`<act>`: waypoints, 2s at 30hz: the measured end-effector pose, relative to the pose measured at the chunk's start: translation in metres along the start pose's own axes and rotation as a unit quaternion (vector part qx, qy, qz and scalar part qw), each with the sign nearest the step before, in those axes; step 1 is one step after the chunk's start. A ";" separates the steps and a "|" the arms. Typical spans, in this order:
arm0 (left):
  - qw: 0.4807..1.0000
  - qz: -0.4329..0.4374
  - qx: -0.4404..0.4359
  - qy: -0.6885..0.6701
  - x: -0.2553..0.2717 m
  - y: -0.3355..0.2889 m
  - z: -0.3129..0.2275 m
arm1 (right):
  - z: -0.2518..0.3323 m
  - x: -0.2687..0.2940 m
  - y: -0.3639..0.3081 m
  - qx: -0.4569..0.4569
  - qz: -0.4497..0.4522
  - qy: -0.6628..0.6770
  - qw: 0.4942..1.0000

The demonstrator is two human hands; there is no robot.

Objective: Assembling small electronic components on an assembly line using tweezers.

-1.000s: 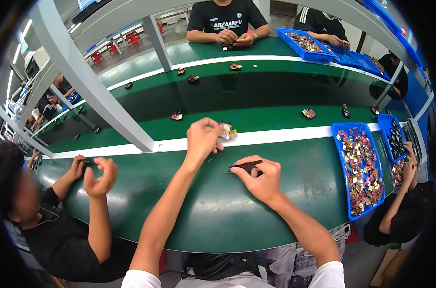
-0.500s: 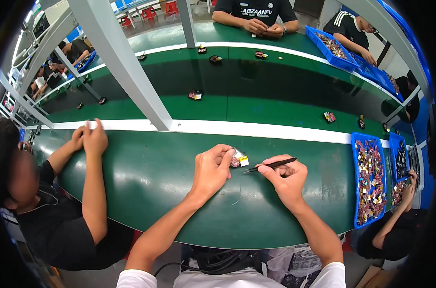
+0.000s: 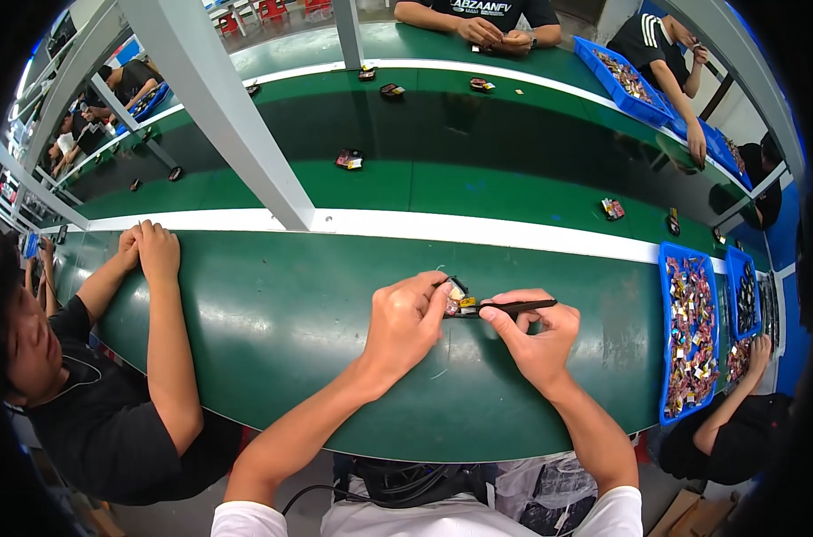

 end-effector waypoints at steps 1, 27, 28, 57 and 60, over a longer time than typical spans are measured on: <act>1.000 0.001 0.000 0.001 -0.001 -0.001 -0.002 | -0.001 0.001 0.000 0.000 -0.001 0.000 1.000; 0.995 -0.032 -0.086 -0.028 -0.015 -0.009 -0.021 | -0.021 0.013 -0.001 -0.278 0.063 0.222 0.933; 0.996 -0.031 -0.085 -0.028 -0.015 -0.009 -0.020 | -0.020 0.012 -0.001 -0.278 0.062 0.222 0.932; 0.993 -0.021 -0.044 -0.107 -0.025 -0.010 -0.019 | -0.026 0.023 -0.004 -0.281 0.054 0.248 0.925; 0.993 -0.021 -0.047 -0.109 -0.025 -0.010 -0.020 | -0.025 0.025 -0.005 -0.281 0.054 0.248 0.926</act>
Point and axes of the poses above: each hand's wrist, its own y-axis towards the middle knuckle, its own x-axis out of the back of the hand, z = x × y, the point moved 6 cm from there along y, towards the middle knuckle, and after that the axes turned 3 degrees about -y, right-handed, at the moved point
